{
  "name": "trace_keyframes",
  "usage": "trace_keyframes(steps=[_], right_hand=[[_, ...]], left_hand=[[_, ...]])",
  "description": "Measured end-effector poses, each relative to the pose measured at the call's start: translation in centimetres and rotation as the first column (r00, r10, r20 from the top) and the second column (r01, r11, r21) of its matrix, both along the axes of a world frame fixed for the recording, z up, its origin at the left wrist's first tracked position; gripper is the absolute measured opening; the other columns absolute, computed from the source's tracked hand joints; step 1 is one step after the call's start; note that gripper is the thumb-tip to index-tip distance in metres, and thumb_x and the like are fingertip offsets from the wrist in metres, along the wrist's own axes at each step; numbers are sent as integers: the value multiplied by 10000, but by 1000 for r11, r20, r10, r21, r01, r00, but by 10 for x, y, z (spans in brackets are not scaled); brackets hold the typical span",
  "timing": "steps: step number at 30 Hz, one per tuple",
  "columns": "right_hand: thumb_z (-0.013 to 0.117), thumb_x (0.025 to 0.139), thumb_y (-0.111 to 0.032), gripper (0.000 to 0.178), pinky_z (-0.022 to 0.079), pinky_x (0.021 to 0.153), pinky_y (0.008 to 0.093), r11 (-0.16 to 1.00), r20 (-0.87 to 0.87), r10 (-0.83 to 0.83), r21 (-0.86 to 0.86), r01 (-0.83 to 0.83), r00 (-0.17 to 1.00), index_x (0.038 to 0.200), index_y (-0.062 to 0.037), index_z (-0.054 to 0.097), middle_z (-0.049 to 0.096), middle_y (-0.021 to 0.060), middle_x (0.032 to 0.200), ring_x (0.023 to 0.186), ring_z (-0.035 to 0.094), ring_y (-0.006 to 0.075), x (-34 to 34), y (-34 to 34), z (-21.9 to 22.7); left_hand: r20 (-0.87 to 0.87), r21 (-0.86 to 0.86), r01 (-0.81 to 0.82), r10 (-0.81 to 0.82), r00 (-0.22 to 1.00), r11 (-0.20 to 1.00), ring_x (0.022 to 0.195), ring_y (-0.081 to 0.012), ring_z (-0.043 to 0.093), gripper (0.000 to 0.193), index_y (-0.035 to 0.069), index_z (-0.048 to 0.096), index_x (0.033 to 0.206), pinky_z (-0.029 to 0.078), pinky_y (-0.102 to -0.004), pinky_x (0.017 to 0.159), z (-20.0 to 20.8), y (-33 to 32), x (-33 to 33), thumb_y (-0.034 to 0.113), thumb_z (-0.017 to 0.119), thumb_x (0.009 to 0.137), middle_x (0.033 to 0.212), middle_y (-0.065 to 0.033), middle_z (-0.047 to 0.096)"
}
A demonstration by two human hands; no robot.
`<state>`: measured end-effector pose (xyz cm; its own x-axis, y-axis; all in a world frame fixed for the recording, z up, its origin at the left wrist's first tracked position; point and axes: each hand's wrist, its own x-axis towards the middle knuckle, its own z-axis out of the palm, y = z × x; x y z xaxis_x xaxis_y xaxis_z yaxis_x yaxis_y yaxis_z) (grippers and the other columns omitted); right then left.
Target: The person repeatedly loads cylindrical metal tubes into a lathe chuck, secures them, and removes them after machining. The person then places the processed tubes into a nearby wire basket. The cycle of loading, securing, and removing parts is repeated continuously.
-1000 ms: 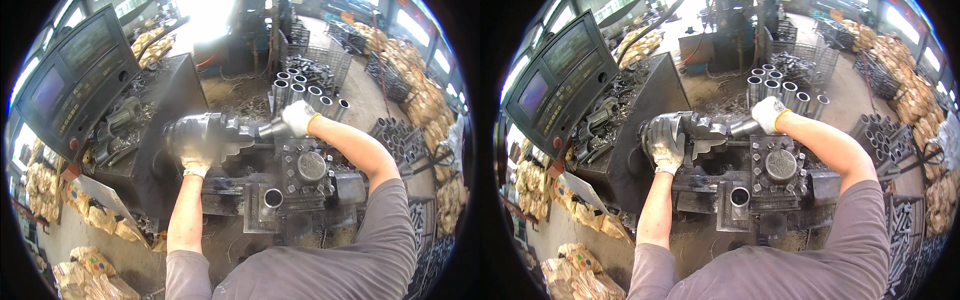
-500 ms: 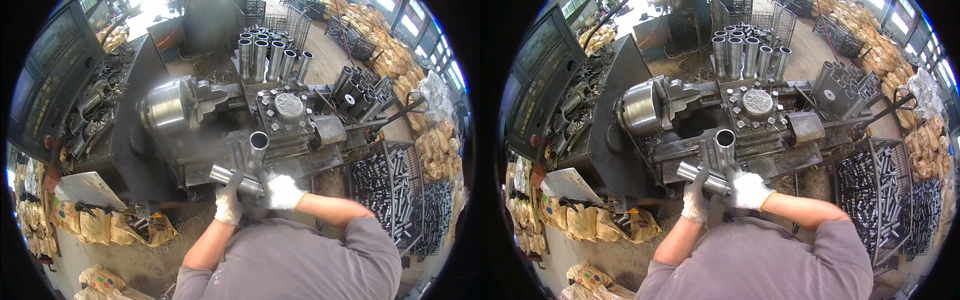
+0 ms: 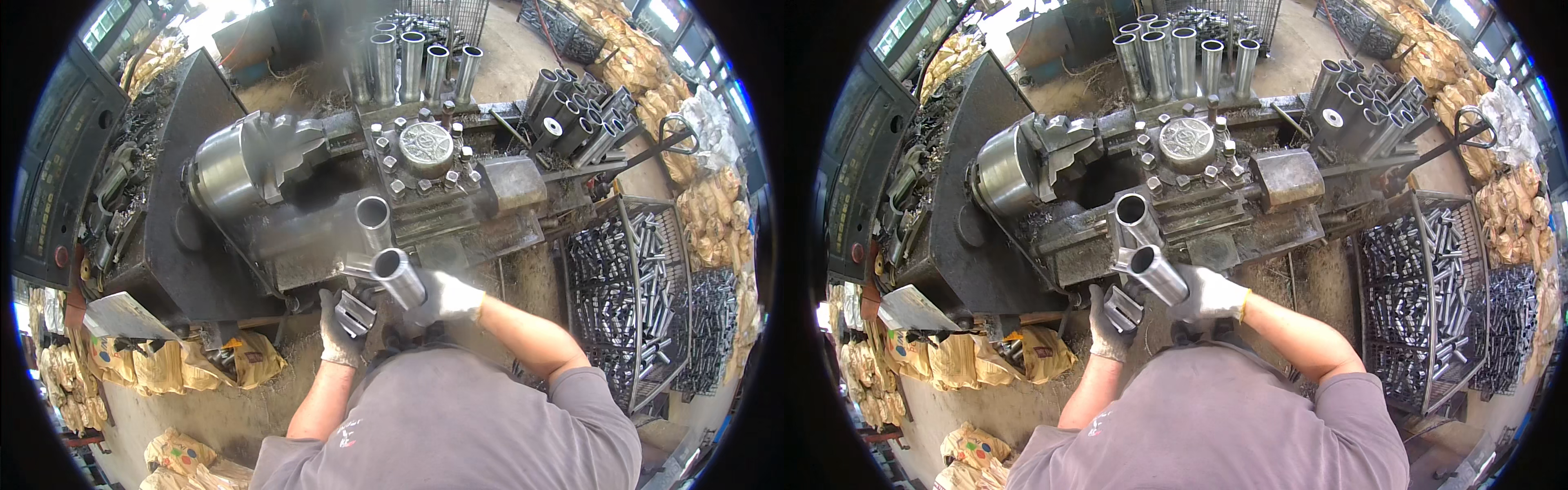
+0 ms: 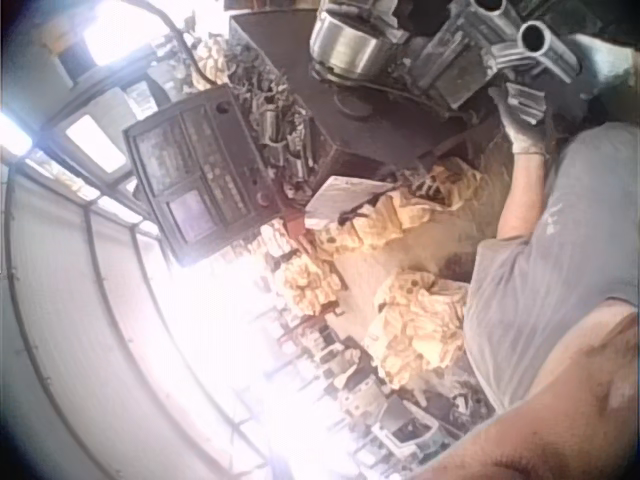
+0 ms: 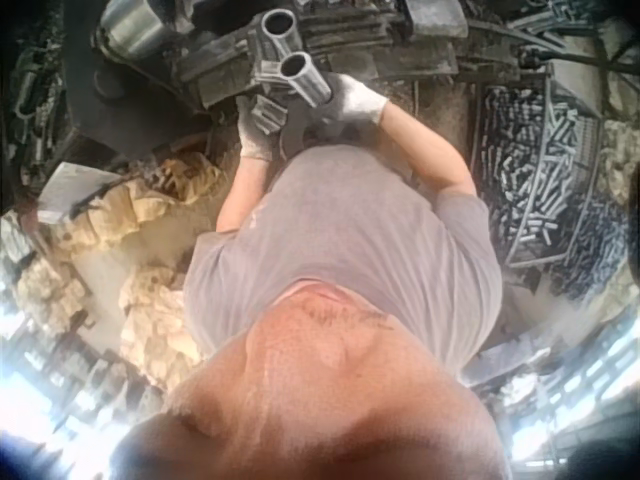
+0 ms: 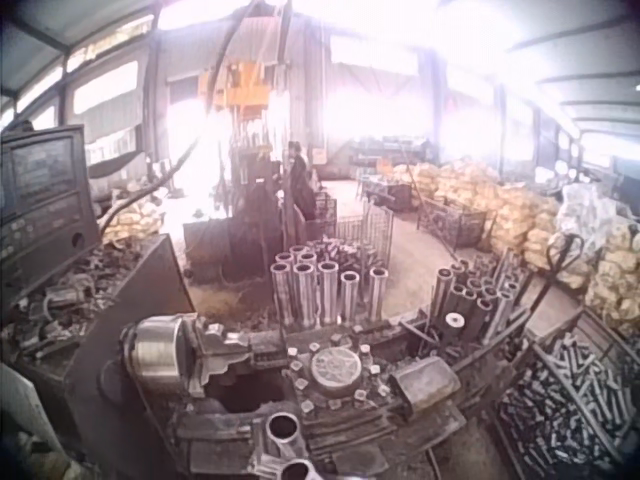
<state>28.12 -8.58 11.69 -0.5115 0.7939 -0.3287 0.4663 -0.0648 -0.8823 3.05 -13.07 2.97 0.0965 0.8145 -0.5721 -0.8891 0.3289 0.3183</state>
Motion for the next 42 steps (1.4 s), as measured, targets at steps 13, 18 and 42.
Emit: trace_keyframes(steps=[13, 18, 42], right_hand=[[855, 812, -357, 564, 632, 830, 502, 877, 536, -380, 468, 109, 754, 1246, -51, 666, 763, 251, 1033, 923, 763, 438, 79, 17, -26], [652, 857, -129, 265, 600, 697, 512, 763, 326, 16, 607, -222, 945, 1086, 3, 656, 713, 206, 949, 815, 743, 405, -24, -10, -21], [908, 741, -342, 773, 606, 923, 468, 843, -15, 94, 534, -71, 995, 1351, 14, 594, 751, 266, 1145, 1061, 760, 415, -89, 83, 172]], left_hand=[[-858, 308, 540, 474, -198, 783, 1054, -310, 770, 638, 63, 685, 1290, 604, -408, 917, 89, 121, 41, 257, 959, 748, 1130, -167, 781], [-914, 399, 352, 396, 86, 847, 991, -214, 738, 440, 54, 631, 1356, 620, -353, 848, 2, 143, -57, 169, 785, 959, 1159, -82, 743], [-838, 206, 525, -128, 531, 826, 1348, -335, 614, 538, 49, 496, 1539, 493, -439, 1163, -16, 150, -41, 387, 507, 1121, 1496, -192, 606]])
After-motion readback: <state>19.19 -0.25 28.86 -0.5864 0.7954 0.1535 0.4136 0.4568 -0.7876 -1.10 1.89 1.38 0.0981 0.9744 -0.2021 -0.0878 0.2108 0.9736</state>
